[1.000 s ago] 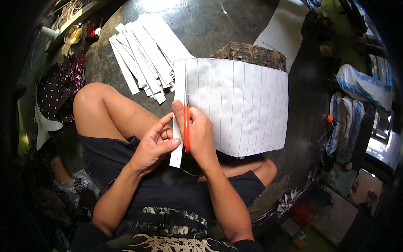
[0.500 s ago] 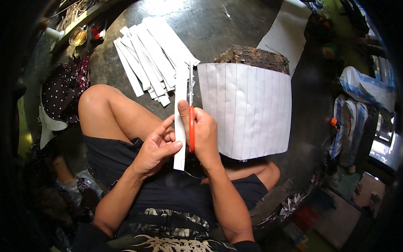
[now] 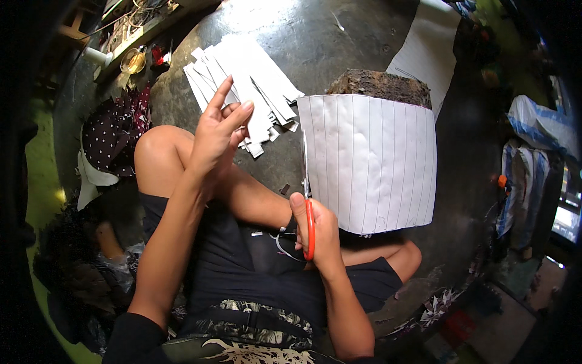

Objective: The person sits cross-legged and uses red-handled scissors to cut a white sheet of paper into narrow strips. They repeatedly cut along pre-drawn lines, separate the strips, and place them on the floor beside them.

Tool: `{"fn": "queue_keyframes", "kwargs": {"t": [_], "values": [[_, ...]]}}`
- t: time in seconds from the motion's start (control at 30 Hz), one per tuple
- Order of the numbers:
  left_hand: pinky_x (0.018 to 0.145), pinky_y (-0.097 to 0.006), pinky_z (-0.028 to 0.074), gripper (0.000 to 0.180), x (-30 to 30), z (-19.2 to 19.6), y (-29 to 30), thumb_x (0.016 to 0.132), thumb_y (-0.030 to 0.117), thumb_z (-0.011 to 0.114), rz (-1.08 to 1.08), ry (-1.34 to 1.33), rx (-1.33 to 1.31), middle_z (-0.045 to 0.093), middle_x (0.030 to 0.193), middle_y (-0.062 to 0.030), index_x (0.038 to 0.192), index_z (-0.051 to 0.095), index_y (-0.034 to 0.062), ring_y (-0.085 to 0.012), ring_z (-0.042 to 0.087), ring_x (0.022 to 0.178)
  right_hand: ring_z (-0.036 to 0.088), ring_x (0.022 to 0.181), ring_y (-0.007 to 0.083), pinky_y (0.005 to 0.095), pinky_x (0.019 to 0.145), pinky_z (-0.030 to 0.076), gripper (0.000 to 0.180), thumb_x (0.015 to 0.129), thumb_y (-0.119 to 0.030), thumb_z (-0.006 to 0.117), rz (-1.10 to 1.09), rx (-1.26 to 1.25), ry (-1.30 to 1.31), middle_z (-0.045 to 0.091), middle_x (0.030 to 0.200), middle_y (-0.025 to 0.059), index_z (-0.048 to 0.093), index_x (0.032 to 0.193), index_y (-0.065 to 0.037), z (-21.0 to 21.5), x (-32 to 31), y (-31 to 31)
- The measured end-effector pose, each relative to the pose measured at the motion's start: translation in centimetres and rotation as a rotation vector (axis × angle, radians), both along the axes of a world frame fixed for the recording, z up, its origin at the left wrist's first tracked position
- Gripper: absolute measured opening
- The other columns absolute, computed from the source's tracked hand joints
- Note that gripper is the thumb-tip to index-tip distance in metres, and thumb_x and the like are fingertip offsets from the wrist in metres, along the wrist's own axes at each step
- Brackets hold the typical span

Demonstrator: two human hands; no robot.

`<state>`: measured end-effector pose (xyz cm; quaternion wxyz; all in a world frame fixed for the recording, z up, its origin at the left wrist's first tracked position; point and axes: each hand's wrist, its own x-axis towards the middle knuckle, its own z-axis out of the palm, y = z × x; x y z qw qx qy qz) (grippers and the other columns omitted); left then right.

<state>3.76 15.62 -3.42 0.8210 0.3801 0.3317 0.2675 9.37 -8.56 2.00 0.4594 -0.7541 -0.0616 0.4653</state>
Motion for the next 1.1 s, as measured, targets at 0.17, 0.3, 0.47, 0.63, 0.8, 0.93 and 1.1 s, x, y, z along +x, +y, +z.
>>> {"fn": "queue_keyframes", "kwargs": {"t": [0.17,0.3,0.47,0.63,0.8,0.93,1.1], "values": [[0.072,-0.037,0.063,0.047,0.8,-3.4,-2.2,0.105,0.039,0.071,-0.061,0.246,-0.546,0.063,0.105,-0.0111,0.126,0.056,0.0004,-0.0215,0.067,0.085,0.050,0.047,0.0092,0.0258,0.044,0.042,0.063,0.107,-0.062,0.058,0.000,-0.007,0.020,0.050,0.058,0.0001,0.055,0.076,-0.006,0.5,-0.9,-2.2],[0.082,-0.041,0.064,0.038,-1.1,-4.1,-8.9,0.105,0.029,0.071,-0.309,0.241,-0.596,0.065,0.116,-0.0115,0.129,0.055,0.0050,-0.0245,0.069,0.097,0.051,0.049,0.0075,0.0249,0.046,0.043,0.060,0.107,-0.058,0.060,0.008,-0.035,0.050,0.051,0.060,-0.0018,0.056,0.077,-0.007,2.3,-2.1,-5.1],[0.102,-0.036,0.049,0.067,0.8,-5.0,-14.6,0.103,0.037,0.071,-0.363,0.261,-0.387,0.064,0.133,-0.0072,0.154,0.044,0.0051,-0.0171,0.061,0.116,0.053,0.053,0.0068,0.0241,0.050,0.045,0.054,0.109,-0.053,0.061,-0.007,-0.041,0.142,0.052,0.063,-0.0020,0.056,0.082,-0.006,5.1,-4.5,-9.4],[0.096,-0.032,0.051,0.055,-1.2,-3.3,-14.1,0.102,0.033,0.071,-0.422,0.129,-0.462,0.068,0.124,-0.0042,0.147,0.051,0.0070,-0.0148,0.066,0.105,0.053,0.057,0.0115,0.0261,0.053,0.047,0.058,0.111,-0.056,0.053,0.006,-0.129,0.268,0.054,0.069,0.0038,0.056,0.086,-0.003,7.0,-6.8,-13.0],[0.091,-0.030,0.059,0.043,-4.7,-0.7,-14.6,0.099,0.010,0.075,-0.539,0.127,-0.523,0.072,0.116,-0.0040,0.137,0.057,0.0054,-0.0130,0.069,0.103,0.055,0.061,0.0128,0.0279,0.058,0.049,0.056,0.112,-0.055,0.050,0.047,-0.215,0.342,0.055,0.072,0.0039,0.056,0.090,-0.004,7.0,-8.1,-14.9],[0.092,-0.031,0.059,0.034,-5.6,0.1,-15.6,0.102,0.007,0.072,-0.535,0.152,-0.464,0.073,0.112,-0.0057,0.134,0.060,0.0035,-0.0134,0.071,0.100,0.055,0.054,0.0098,0.0286,0.053,0.045,0.055,0.109,-0.052,0.060,0.013,-0.220,0.183,0.053,0.063,0.0007,0.053,0.079,-0.006,5.3,-8.7,-13.6],[0.092,-0.030,0.059,0.034,-6.6,0.4,-15.3,0.102,0.007,0.072,-0.536,0.101,-0.444,0.073,0.112,-0.0053,0.134,0.061,0.0026,-0.0131,0.070,0.100,0.048,0.052,0.0068,0.0283,0.050,0.039,0.056,0.108,-0.051,0.063,-0.032,-0.217,0.125,0.047,0.059,-0.0018,0.050,0.077,-0.007,4.1,-9.0,-11.0]]}}
